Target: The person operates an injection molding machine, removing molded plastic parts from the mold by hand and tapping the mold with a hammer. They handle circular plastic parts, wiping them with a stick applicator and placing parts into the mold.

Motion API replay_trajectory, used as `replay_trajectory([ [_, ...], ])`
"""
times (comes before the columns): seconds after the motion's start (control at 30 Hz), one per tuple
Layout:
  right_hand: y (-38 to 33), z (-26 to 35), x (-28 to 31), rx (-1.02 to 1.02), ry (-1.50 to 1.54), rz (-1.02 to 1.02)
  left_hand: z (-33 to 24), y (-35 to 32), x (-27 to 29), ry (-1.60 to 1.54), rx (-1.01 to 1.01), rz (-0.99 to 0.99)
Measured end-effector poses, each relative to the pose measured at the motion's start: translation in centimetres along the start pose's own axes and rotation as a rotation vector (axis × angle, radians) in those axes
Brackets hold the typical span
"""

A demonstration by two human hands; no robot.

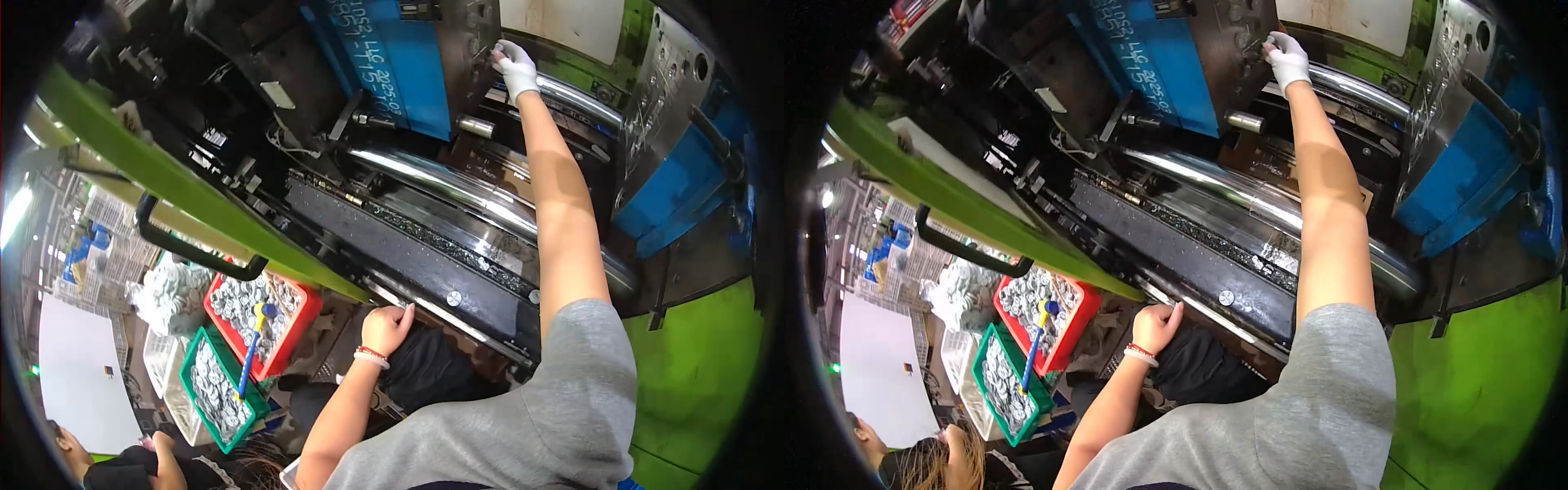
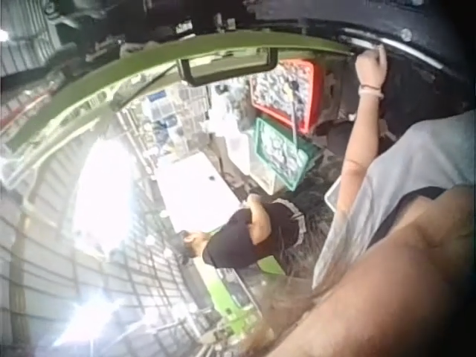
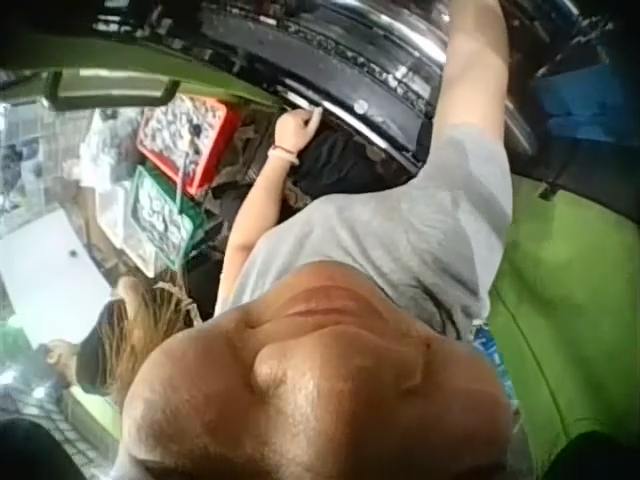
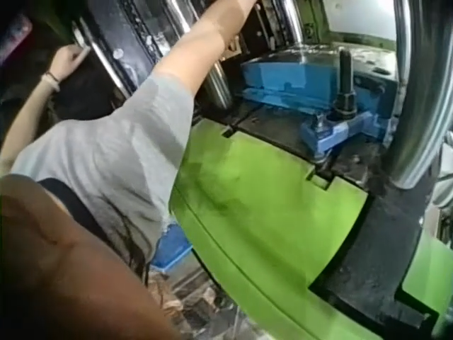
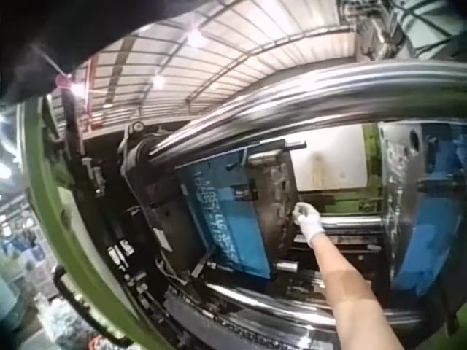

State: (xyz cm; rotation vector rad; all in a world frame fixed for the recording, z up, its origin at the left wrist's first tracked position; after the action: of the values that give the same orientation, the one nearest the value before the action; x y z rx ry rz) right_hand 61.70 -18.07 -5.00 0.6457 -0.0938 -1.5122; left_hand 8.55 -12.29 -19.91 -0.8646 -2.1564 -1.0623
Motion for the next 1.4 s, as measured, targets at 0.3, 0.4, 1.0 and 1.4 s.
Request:
replay_trajectory([
  [0.3,1.5,0.3,-2.3,0.194,-0.249,-0.013,0.9,0.3,0.1,-0.008,-0.005,0.016],
  [0.4,1.6,0.1,-2.2,0.208,-0.235,-0.013,1.0,0.2,-0.2,-0.004,-0.002,0.008],
  [1.0,1.3,0.9,-2.8,0.236,-0.368,-0.014,1.0,0.1,0.0,0.002,-0.001,0.022],
  [1.4,2.4,0.6,-3.6,0.377,-0.476,-0.114,0.4,0.3,0.0,0.003,-0.012,-0.017],
])
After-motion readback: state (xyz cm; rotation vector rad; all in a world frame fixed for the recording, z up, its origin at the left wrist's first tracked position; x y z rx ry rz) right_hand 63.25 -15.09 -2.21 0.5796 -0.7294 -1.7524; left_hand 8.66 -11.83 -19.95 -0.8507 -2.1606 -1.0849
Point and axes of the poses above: each hand's wrist, its own y-axis towards the middle knuckle, its own x-axis out of the back of the hand, z = x × y, the point moved 3 cm from there along y, towards the middle knuckle, and after that the axes turned 13 degrees about -z, right-handed, at the moved point
